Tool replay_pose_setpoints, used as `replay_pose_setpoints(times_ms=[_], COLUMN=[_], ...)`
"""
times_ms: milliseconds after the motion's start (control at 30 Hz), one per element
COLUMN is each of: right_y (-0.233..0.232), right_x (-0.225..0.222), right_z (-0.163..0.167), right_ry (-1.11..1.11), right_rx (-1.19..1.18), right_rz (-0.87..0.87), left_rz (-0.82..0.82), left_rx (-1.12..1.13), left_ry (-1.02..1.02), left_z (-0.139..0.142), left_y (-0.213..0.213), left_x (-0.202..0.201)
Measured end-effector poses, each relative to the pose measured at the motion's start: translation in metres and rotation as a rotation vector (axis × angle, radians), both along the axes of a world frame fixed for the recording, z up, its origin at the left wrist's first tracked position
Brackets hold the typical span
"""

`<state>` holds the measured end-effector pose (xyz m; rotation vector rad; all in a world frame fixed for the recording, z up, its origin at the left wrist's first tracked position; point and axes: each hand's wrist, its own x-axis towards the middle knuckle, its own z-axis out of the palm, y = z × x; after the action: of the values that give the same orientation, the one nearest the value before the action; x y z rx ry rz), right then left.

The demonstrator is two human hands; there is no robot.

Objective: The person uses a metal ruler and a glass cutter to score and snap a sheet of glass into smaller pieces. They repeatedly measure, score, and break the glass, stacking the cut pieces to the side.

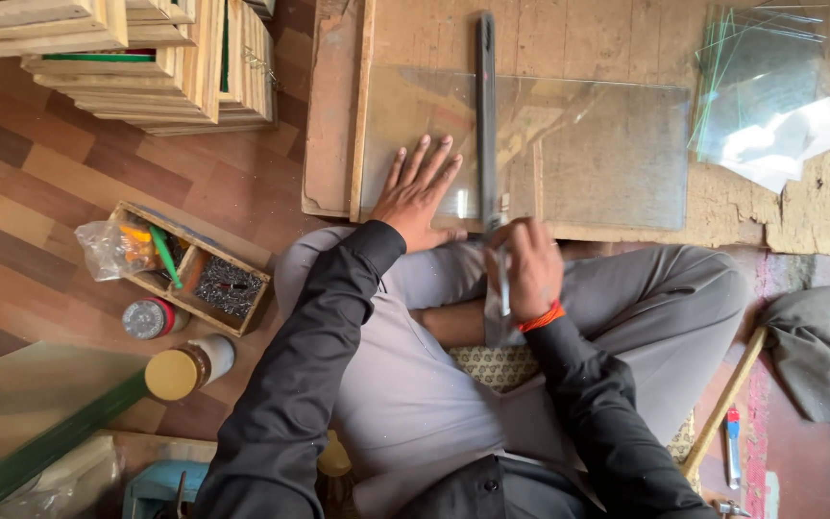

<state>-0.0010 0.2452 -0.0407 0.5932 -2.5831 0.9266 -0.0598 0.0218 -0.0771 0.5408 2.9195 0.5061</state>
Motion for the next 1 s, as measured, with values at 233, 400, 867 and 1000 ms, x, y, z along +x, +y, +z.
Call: replay_pose_setpoints(times_ms=[233, 400, 867, 1000], right_y=[0.027, 0.020, 0.003, 0.001], right_x=[0.013, 0.052, -0.009, -0.016], right_z=[0.006, -0.013, -0.072, -0.080], right_ry=[0.159, -0.619, -1.285, -1.291], right_rx=[-0.081, -0.650, -1.200, -1.194], right_rz=[-0.105, -0.019, -0.275, -0.333], left_rz=[-0.008, -0.011, -0.081, -0.128], left_rx=[0.042, 0.025, -0.038, -0.048], left_ry=[0.072, 0.149, 0.315, 0.366], left_z=[0.008, -0.006, -0.022, -0.028], left_y=[0.008, 0.013, 0.023, 0.026], left_x=[0.013, 0.023, 0.035, 0.034])
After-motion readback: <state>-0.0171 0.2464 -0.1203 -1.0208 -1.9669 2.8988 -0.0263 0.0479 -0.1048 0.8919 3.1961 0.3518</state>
